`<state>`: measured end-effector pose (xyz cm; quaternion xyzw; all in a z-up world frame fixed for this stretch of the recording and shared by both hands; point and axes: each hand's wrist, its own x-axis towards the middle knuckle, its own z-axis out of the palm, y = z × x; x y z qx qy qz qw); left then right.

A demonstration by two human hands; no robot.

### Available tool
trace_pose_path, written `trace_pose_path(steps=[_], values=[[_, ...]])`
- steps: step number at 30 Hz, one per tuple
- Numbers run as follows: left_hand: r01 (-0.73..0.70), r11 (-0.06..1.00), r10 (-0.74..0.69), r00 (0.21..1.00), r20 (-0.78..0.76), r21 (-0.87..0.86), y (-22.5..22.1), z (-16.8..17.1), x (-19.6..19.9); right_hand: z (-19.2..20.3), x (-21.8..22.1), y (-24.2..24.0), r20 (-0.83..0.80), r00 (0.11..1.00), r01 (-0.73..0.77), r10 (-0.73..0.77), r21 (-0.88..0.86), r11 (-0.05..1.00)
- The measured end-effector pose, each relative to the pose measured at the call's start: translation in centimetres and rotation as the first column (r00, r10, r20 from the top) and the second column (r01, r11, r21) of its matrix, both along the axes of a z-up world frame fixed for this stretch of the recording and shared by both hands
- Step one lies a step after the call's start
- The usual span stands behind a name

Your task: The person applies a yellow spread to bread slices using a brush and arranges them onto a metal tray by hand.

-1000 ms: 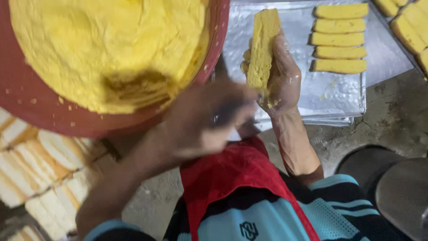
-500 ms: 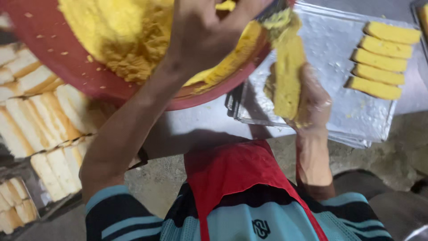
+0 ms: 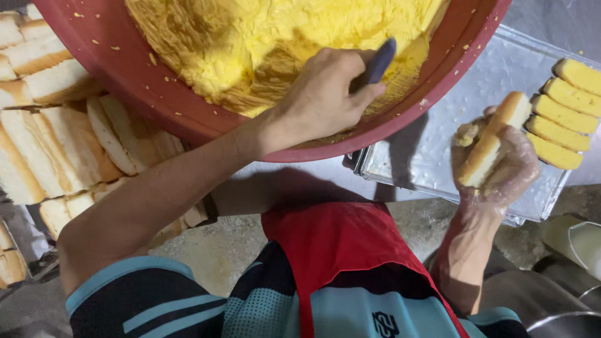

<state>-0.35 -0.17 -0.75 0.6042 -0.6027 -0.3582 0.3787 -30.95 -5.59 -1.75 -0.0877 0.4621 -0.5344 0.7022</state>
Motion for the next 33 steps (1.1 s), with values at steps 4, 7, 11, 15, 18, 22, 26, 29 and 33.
trace_pose_path(steps=[4, 7, 11, 15, 18, 22, 26, 29, 33], values=[[-0.085, 0.991, 0.124, 0.883, -0.453, 0.106, -0.7, 0.5, 3.2, -0.1, -0.8, 0.2, -0.004, 0.963, -0.258, 0.269, -0.305, 0.917], [-0.081, 0.913, 0.362, 0.612, -0.703, 0.399, -0.9, 3.2, 3.9, 0.5, -0.2, 0.1, 0.124, 0.923, -0.299, 0.366, -0.371, 0.879], [-0.044, 0.988, 0.136, 0.706, -0.695, 0.148, -0.5, 6.3, -0.5, 1.3, 0.8, 0.0, 0.162, 0.880, -0.355, 0.446, -0.399, 0.845], [-0.022, 0.874, -0.168, 0.924, -0.344, -0.485, -2.1, 7.6, -6.2, 1.3, 1.6, -0.3, 0.124, 0.875, -0.402, 0.468, -0.351, 0.846], [0.148, 0.728, -0.084, 0.988, 0.127, -0.669, -1.1, 7.9, -9.8, 1.1, 1.9, -1.0, 0.210, 0.859, -0.347, 0.467, -0.430, 0.833], [0.423, 0.861, -0.477, 0.864, -0.159, -0.283, 0.8, 8.5, -9.9, 1.7, 1.3, -1.0, 0.088, 0.858, -0.377, 0.506, -0.560, 0.738], [0.146, 0.824, -0.216, 0.974, -0.065, -0.547, -5.0, 8.6, -6.8, 2.0, 0.9, 0.0, 0.131, 0.843, -0.452, 0.522, -0.356, 0.818], [0.101, 0.756, -0.064, 0.995, 0.081, -0.647, -4.0, 8.4, -9.1, 1.7, 0.7, -1.1, 0.175, 0.868, -0.385, 0.464, -0.350, 0.854], [0.400, 0.686, -0.208, 0.908, 0.363, -0.608, 1.5, 7.7, -13.9, 1.2, 0.6, -1.9, 0.082, 0.905, -0.325, 0.418, -0.502, 0.801]])
